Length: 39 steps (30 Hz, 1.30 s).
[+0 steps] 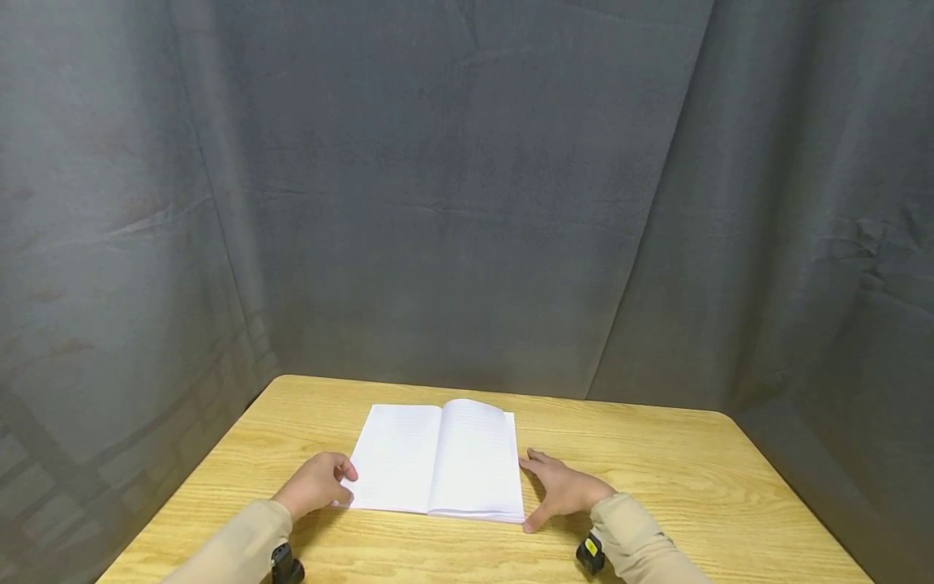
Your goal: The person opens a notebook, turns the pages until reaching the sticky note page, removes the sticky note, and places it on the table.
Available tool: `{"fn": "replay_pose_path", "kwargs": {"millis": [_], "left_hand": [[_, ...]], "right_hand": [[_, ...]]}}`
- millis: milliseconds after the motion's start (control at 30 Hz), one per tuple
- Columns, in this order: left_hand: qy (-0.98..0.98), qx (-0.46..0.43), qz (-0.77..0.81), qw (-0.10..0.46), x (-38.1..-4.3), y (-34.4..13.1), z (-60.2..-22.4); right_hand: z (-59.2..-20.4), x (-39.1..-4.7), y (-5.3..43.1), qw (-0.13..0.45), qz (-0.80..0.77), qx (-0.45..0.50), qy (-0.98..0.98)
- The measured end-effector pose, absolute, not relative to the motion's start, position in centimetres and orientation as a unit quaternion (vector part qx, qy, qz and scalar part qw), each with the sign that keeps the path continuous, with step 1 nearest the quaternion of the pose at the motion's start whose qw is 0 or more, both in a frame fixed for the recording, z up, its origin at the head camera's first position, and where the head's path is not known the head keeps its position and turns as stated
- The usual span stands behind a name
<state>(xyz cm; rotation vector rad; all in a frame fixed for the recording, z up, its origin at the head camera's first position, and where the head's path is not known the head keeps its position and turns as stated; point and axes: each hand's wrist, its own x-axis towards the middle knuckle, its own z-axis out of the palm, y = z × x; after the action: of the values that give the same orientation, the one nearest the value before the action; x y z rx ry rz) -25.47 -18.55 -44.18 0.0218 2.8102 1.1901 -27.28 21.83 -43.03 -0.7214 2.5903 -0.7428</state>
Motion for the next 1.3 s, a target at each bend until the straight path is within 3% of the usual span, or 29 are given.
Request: {"fn": "replay_pose_path", "kwargs": {"millis": [467,667,933,1300], "left_hand": [[0.931,0.015,0.360,0.056,-25.8,-18.7,-43.1],[0.927,0.039,0.374,0.021,-26.8,-17.7,-40.9],[0.882,0.140,0.449,-0.007,-27.7,-12.6,-38.7],[0.822,0.252,0.505,0.074,-26.7,-4.0,-38.8]], "right_hand": [[-43.1,-27.3,21.7,0.175,-0.261,-0.252,0.915],[-43.3,-27.3,21.8,0.174,-0.263,-0.250,0.915],[-43.2,-27.4,21.9,0.176,-0.265,-0.249,0.915],[-43.2,-27.3,21.7,0.166,-0.253,-0.243,0.922]]}}
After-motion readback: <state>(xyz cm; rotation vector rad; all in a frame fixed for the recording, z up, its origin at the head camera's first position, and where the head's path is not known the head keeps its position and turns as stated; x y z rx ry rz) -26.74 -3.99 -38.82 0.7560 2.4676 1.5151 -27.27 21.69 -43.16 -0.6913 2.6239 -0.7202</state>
